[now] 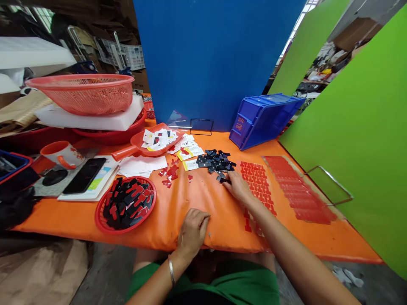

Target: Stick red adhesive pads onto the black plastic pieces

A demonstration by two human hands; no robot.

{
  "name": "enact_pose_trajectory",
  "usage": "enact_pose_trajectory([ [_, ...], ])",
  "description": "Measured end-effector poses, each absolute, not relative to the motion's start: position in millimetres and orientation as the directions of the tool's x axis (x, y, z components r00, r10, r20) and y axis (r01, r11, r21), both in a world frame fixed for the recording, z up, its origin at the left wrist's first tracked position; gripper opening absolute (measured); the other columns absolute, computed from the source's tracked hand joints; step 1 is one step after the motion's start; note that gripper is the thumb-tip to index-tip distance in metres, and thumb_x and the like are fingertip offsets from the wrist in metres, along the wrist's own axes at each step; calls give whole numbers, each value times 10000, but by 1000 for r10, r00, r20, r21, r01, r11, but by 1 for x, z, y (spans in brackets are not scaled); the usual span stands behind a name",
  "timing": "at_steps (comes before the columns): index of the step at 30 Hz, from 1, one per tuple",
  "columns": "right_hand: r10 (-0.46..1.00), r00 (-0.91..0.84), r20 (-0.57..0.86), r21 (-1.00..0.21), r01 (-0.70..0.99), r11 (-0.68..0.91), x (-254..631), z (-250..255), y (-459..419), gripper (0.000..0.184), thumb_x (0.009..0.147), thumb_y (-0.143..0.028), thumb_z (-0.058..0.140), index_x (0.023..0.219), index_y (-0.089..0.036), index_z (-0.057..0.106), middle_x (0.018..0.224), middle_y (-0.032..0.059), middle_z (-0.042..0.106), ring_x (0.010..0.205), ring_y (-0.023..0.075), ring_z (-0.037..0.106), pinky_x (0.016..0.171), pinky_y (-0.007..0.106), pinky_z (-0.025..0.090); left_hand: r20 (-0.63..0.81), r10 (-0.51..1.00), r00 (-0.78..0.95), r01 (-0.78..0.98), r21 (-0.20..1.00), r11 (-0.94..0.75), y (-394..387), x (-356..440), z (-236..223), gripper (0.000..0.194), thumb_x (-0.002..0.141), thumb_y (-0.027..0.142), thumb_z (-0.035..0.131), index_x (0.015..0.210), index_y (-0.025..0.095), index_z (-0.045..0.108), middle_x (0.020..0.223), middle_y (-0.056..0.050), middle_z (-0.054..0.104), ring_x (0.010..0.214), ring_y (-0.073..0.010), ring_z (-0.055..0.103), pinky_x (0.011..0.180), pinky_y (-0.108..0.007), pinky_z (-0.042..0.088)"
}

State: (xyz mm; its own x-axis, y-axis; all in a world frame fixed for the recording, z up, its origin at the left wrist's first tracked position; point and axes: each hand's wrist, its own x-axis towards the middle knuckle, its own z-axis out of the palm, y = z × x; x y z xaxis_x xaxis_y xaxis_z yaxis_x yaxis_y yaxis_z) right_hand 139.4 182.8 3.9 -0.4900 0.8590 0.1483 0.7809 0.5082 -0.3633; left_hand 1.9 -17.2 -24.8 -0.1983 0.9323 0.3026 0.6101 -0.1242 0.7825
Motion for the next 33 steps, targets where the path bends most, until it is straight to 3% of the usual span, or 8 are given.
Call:
enact_pose_trajectory([
  [4, 806, -510, 300, -505, 632, 588, 144, 8, 148, 80, 799, -161, 488, 732, -199, 508, 746, 22, 549, 674, 156, 503, 584, 249, 373, 206, 941, -269, 452, 890, -66, -15, -2, -18, 195, 860, 271, 491, 868, 184, 666, 823, -75, 652, 842, -214, 583, 781, -363, 456],
  [7, 669, -589, 454, -523, 431, 735, 149, 8, 108, 122, 851, -154, 444, 782, -203, 531, 812, 50, 565, 778, 175, 532, 671, 281, 425, -85, 946, -312, 77, 990, 114, -12, -3, -5, 334, 868, 415, 465, 943, 153, 659, 827, -88, 679, 805, -199, 632, 755, -328, 475],
  [12, 551, -660, 511, -561, 230, 795, 164, 3, 54, 222, 882, -131, 417, 953, -229, 603, 977, 79, 598, 920, 185, 549, 767, 323, 476, -410, 912, -32, -427, 830, 358, -8, 5, 11, 451, 665, 405, 726, 988, 103, 640, 790, -80, 690, 702, -157, 650, 635, -235, 483],
  [15, 752, -478, 454, -753, 245, 610, 175, 0, 43, 214, 888, -202, 439, 1007, -225, 615, 1045, 94, 602, 975, 198, 576, 806, 350, 497, -448, 890, -82, -444, 816, 369, -8, 13, 12, 502, 530, 309, 818, 949, 90, 648, 692, -49, 677, 624, -138, 631, 614, -233, 489],
  [18, 957, -254, 138, -965, 183, 187, 183, -1, 41, 233, 847, -365, 530, 966, -184, 616, 950, 94, 645, 748, 177, 631, 643, 308, 529, -448, 884, -132, -385, 845, 371, -8, 18, 10, 473, 531, 285, 809, 933, 89, 654, 655, -41, 670, 586, -139, 621, 600, -248, 499],
  [23, 936, -283, -211, -976, 1, -219, 183, 2, 34, 360, 767, -505, 594, 845, -153, 606, 559, -13, 589, 388, 74, 445, 386, 198, 364, -403, 914, -44, -255, 889, 380, -14, 28, 13, 380, 595, 277, 770, 920, 107, 670, 678, -38, 679, 612, -144, 628, 616, -250, 507],
  [28, 934, -284, -219, -974, 2, -228, 181, 4, 20, 310, 761, -485, 594, 736, -176, 580, 466, -56, 504, 387, 76, 421, 382, 189, 335, -414, 907, 78, -243, 874, 420, -20, 41, 15, 338, 652, 386, 730, 852, 119, 672, 739, -54, 686, 701, -166, 641, 642, -262, 520],
  [33, 980, -198, -7, -964, 262, 46, 223, 4, 33, 224, 803, -388, 536, 794, -179, 618, 696, 10, 623, 634, 142, 569, 593, 252, 456, -491, 870, 42, -238, 841, 486, -16, 51, 15, 382, 616, 420, 749, 812, 112, 635, 703, -53, 674, 641, -148, 633, 619, -256, 520],
])
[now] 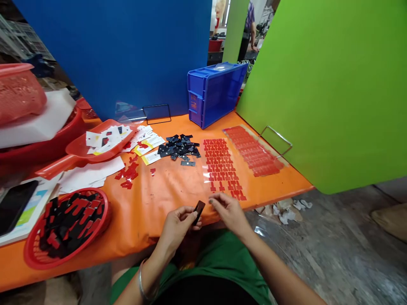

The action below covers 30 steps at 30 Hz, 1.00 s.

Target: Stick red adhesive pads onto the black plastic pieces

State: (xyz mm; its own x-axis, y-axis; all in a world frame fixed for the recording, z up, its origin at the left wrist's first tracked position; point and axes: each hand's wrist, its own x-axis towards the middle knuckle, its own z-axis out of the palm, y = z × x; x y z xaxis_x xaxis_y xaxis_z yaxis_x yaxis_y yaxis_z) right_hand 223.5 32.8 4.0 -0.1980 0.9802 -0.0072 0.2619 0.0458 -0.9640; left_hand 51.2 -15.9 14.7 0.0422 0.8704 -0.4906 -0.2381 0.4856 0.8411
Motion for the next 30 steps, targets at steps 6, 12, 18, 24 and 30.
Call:
enact_pose_trajectory([
  [6, 982, -62, 180, -704, 688, 172, 294, -4, 79, 112, 754, -222, 494, 734, -182, 597, 766, 50, 626, 751, 185, 575, 730, 307, 437, -423, 906, 4, -286, 868, 406, -1, 65, 15, 351, 686, 423, 688, 825, 137, 540, 708, -28, 659, 597, -98, 600, 614, -228, 496],
  [12, 974, -86, 210, -595, 779, 197, 308, -13, 101, 133, 749, -154, 473, 748, -175, 605, 759, 48, 612, 735, 172, 561, 719, 285, 425, -377, 921, 101, -311, 867, 389, 24, 90, 19, 327, 721, 376, 674, 879, 123, 539, 733, -64, 683, 631, -127, 626, 691, -286, 508],
  [18, 975, -178, 135, -552, 804, 223, 310, -16, 118, 68, 708, -149, 551, 727, -167, 615, 731, 35, 586, 675, 154, 523, 655, 256, 402, -384, 916, 112, -330, 856, 399, 51, 118, 21, 159, 791, 237, 619, 865, 121, 539, 699, -56, 680, 599, -127, 638, 698, -300, 530],
  [24, 969, -242, 54, -492, 838, 237, 311, -14, 128, 72, 692, -115, 549, 695, -163, 604, 711, 20, 556, 646, 137, 497, 609, 231, 373, -425, 901, 83, -322, 844, 428, 78, 141, 15, 64, 881, 122, 447, 829, 130, 484, 708, -48, 655, 554, -96, 623, 624, -260, 529],
  [30, 959, -178, 221, -482, 835, 266, 308, -26, 112, 178, 770, -164, 547, 892, -148, 675, 824, 69, 554, 733, 166, 531, 705, 264, 417, -458, 885, 79, -332, 825, 457, 89, 151, 6, 105, 892, 98, 406, 813, 132, 464, 697, -24, 612, 520, -68, 592, 618, -240, 520],
])
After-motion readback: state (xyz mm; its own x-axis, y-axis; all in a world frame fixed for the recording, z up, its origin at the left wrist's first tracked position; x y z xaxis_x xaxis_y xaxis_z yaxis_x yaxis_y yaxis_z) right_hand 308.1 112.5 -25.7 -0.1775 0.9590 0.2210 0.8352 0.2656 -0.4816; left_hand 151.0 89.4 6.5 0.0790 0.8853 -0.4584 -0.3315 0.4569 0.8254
